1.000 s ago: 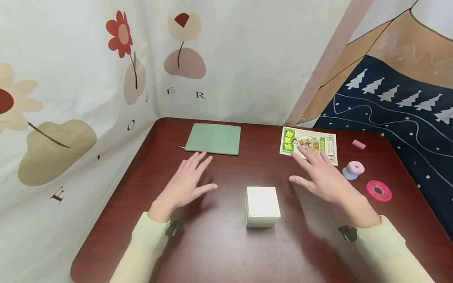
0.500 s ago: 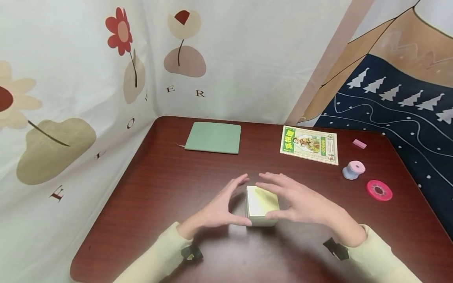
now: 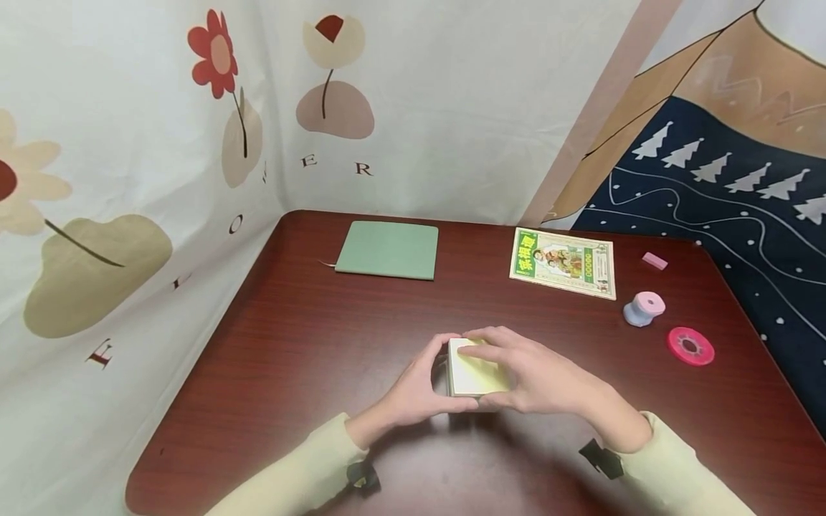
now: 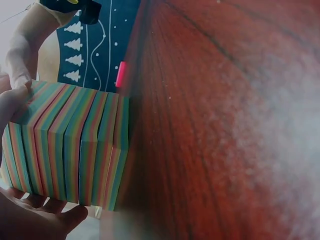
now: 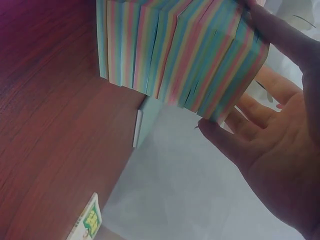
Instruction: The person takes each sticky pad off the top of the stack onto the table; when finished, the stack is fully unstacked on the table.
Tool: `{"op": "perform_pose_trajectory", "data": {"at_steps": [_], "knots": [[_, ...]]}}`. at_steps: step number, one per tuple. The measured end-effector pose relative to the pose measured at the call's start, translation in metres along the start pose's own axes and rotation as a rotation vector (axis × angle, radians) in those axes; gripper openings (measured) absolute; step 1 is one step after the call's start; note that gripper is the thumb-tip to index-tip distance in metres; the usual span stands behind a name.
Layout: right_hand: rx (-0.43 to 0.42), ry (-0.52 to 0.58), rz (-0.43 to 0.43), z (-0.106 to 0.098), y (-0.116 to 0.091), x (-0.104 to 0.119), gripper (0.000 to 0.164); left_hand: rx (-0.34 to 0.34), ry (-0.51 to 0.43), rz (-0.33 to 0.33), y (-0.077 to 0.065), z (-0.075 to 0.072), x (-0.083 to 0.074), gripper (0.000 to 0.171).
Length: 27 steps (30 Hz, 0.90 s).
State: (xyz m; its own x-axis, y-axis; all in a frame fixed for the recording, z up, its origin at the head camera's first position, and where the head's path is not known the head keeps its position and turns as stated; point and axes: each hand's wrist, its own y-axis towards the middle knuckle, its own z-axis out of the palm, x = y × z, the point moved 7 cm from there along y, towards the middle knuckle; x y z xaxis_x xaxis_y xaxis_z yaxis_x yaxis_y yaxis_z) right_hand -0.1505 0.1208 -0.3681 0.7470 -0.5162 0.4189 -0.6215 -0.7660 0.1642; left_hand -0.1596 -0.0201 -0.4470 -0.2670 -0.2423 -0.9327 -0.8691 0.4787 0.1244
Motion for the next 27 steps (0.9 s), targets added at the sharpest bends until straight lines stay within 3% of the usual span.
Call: {"op": "perform_pose_trajectory", "data": {"at_steps": [7,12,16,19,23,27], "knots": [[-0.013,0.018,-0.001,-0.006,0.000,0.000,0.061,0.007,-0.010,0.004,0.000,0.001,0.001,0.086],[-0.058,0.046,0.033,-0.025,-0.003,-0.010,0.061,0.008,-0.018,-0.008,0.000,0.001,0.001,0.087],[-0.121,0.083,0.129,-0.044,-0.007,-0.039,0.063,0.004,-0.021,-0.011,0.001,0.000,0.002,0.086],[-0.149,0.077,0.219,-0.046,-0.010,-0.073,0.063,0.001,-0.020,-0.010,0.002,0.000,0.003,0.083],[-0.134,0.047,0.305,-0.029,-0.013,-0.115,0.060,0.000,-0.014,-0.017,0.001,0.000,0.004,0.083],[-0.086,0.000,0.341,-0.004,-0.014,-0.143,0.059,0.001,-0.012,-0.015,0.000,0.000,0.002,0.085]]}}
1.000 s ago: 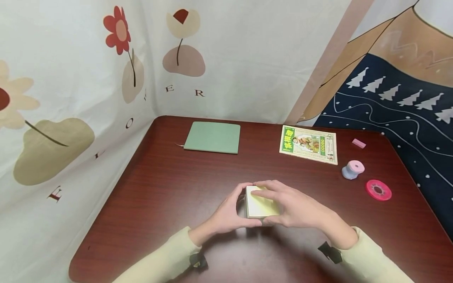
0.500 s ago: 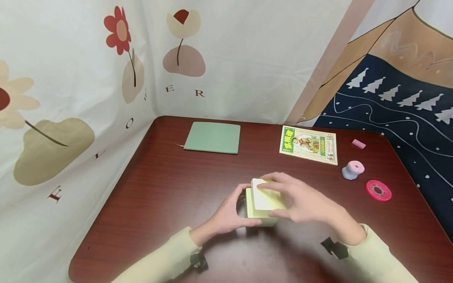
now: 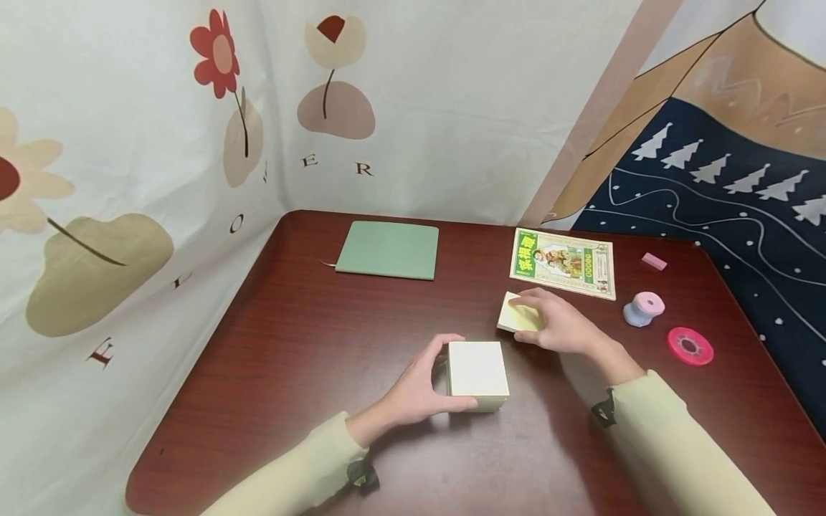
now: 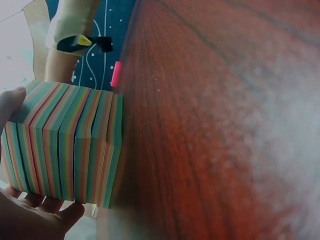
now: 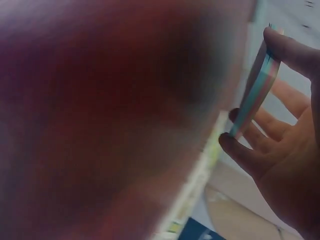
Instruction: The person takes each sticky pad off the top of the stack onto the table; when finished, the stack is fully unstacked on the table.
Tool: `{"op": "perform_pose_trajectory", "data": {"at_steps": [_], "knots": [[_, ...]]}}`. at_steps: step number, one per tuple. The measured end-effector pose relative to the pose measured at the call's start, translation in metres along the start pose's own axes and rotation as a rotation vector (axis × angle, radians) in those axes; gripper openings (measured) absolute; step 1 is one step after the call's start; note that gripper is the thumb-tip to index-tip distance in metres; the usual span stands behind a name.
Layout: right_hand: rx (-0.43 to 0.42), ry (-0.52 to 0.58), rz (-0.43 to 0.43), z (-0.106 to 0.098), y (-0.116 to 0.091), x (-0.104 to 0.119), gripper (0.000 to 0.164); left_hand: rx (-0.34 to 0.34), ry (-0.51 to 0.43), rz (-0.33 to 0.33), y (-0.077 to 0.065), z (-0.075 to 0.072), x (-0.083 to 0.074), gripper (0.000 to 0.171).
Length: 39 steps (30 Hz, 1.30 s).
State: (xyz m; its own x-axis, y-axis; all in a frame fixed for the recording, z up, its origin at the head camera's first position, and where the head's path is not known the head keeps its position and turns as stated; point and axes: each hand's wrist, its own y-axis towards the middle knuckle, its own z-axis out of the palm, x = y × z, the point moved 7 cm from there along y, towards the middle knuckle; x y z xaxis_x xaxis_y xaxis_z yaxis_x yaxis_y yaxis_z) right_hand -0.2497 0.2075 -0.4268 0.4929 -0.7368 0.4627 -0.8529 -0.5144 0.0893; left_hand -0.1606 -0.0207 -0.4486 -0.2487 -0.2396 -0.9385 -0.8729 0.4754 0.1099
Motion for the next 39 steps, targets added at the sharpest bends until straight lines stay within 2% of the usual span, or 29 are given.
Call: {"op": "perform_pose_trajectory", "data": {"at_steps": [3,6,10,13,18,22,26,32,36,39], "knots": [[0.013,-0.039,0.012,0.012,0.002,-0.011,0.059,0.001,0.001,0.006,0.001,0.000,-0.001,0.086],[0.020,-0.069,0.028,0.017,0.004,-0.015,0.060,0.003,-0.014,-0.003,0.000,-0.002,-0.011,0.084],[0.038,-0.085,0.042,0.019,0.005,-0.016,0.060,0.000,-0.018,-0.013,0.001,-0.002,-0.009,0.085],[0.057,-0.083,0.052,0.021,0.004,-0.016,0.060,0.001,-0.001,-0.007,0.002,0.000,0.002,0.086],[0.081,-0.081,0.058,0.022,0.002,-0.017,0.062,0.012,0.011,0.006,0.003,0.000,0.002,0.086],[0.065,-0.089,0.027,0.016,0.002,-0.011,0.064,0.020,0.019,0.006,0.004,-0.001,0.001,0.088],[0.033,-0.053,-0.005,0.003,0.002,0.008,0.065,0.031,0.021,-0.010,0.003,0.000,0.003,0.090],[0.007,0.099,-0.072,-0.019,-0.005,0.061,0.057,0.039,0.016,-0.010,0.004,0.001,0.005,0.086],[0.037,0.148,-0.172,-0.018,-0.014,0.097,0.056,0.044,0.036,-0.005,0.003,0.001,0.006,0.085],[0.069,0.131,-0.246,-0.010,-0.022,0.118,0.061,0.048,0.045,-0.001,0.003,0.001,0.007,0.084]]}}
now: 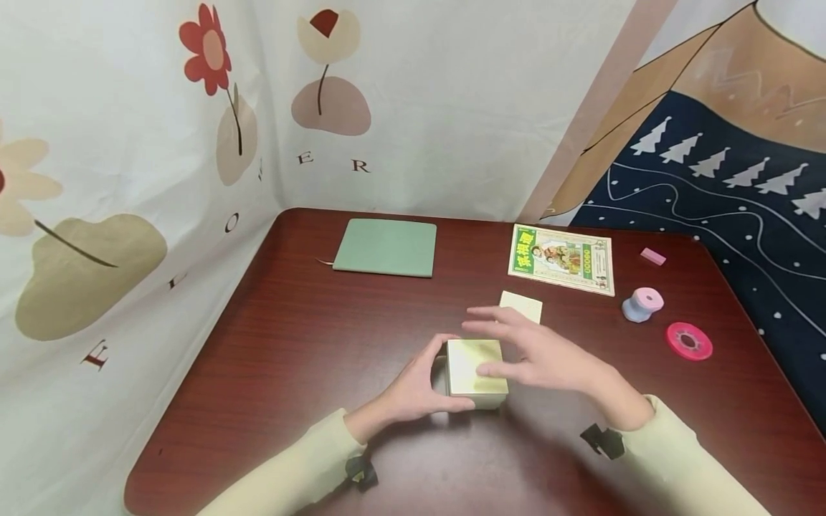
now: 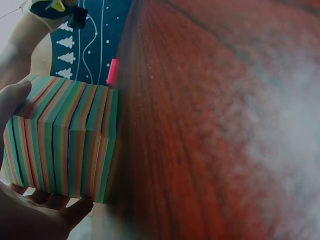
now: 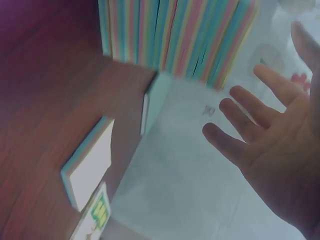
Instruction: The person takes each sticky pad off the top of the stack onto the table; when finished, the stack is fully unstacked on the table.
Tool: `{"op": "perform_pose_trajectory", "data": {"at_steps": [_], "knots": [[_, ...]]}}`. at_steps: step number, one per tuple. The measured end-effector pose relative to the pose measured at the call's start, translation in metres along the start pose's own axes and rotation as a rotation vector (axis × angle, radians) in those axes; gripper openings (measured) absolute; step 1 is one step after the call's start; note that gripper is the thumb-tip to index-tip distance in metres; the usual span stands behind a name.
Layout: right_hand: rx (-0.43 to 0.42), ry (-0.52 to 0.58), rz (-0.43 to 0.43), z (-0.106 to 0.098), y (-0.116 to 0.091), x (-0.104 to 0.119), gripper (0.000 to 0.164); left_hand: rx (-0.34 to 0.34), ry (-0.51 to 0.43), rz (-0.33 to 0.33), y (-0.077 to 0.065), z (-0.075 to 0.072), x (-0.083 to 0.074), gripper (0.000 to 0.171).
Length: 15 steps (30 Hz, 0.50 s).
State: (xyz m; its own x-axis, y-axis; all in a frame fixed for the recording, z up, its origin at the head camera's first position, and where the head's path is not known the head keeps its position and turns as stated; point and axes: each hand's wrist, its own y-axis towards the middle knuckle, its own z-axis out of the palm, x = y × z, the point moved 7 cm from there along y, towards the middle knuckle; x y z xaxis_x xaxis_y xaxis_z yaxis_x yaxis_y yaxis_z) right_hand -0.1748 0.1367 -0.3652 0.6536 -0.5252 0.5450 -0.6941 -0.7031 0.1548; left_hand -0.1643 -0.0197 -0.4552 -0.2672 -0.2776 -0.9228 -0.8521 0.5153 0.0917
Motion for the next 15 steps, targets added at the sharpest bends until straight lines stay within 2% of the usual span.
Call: {"op": "perform_pose_trajectory", "data": {"at_steps": [3,7,15], "knots": [[0.030,-0.051,-0.057,0.012,-0.002,0.013,0.067,0.003,0.008,-0.008,0.000,0.000,0.000,0.084],[0.056,-0.118,-0.104,0.024,-0.003,0.020,0.072,0.003,0.017,-0.017,0.000,0.000,0.001,0.084],[0.053,-0.155,-0.116,0.029,-0.002,0.020,0.067,0.006,0.028,-0.014,0.001,0.001,0.003,0.084]]}}
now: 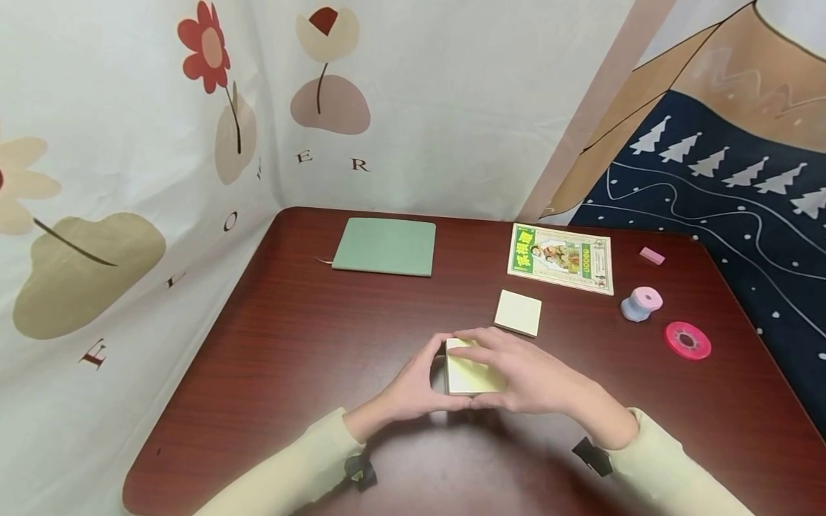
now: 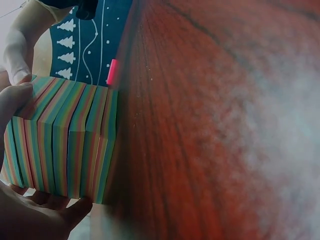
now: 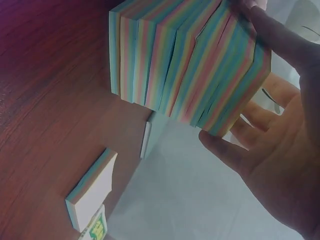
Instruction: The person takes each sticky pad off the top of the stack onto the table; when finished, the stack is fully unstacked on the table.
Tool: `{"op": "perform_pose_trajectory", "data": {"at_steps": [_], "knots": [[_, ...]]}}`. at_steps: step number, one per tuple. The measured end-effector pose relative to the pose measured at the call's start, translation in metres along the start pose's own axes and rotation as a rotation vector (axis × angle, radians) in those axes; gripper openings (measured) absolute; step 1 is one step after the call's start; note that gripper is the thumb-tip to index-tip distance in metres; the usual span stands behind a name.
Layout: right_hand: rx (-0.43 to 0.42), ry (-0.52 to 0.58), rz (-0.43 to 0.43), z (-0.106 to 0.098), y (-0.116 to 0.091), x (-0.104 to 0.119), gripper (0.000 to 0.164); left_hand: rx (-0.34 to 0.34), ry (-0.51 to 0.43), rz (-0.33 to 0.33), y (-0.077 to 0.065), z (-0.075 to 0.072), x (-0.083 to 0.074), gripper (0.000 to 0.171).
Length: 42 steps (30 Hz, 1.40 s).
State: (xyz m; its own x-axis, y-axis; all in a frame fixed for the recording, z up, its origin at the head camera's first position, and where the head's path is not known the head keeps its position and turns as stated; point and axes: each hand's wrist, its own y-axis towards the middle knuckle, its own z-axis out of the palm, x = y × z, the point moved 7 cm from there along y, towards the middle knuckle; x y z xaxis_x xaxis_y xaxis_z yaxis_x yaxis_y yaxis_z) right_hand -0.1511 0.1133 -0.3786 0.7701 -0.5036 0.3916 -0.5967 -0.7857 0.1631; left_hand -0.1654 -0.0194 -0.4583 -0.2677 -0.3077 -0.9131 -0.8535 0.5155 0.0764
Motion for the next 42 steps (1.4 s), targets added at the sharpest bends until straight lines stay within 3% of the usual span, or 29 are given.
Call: {"op": "perform_pose_trajectory", "data": {"at_steps": [10,15,19,25,32,42], "knots": [[-0.005,-0.029,0.021,-0.004,0.001,-0.003,0.065,-0.003,-0.021,0.010,0.000,0.000,0.001,0.085],[-0.035,0.014,0.100,-0.019,-0.006,-0.014,0.063,-0.001,-0.040,0.005,0.000,0.001,0.001,0.086],[-0.072,0.006,0.221,-0.035,-0.019,-0.039,0.067,-0.001,-0.058,0.004,0.001,0.001,0.002,0.084],[-0.136,0.010,0.366,-0.049,-0.049,-0.097,0.067,-0.006,-0.064,0.006,0.001,0.001,0.002,0.083],[-0.160,0.025,0.487,-0.043,-0.080,-0.153,0.064,-0.007,-0.048,0.010,0.002,-0.001,0.000,0.083],[-0.093,0.061,0.541,-0.020,-0.097,-0.179,0.064,-0.004,-0.045,-0.005,0.001,0.000,0.002,0.084]]}}
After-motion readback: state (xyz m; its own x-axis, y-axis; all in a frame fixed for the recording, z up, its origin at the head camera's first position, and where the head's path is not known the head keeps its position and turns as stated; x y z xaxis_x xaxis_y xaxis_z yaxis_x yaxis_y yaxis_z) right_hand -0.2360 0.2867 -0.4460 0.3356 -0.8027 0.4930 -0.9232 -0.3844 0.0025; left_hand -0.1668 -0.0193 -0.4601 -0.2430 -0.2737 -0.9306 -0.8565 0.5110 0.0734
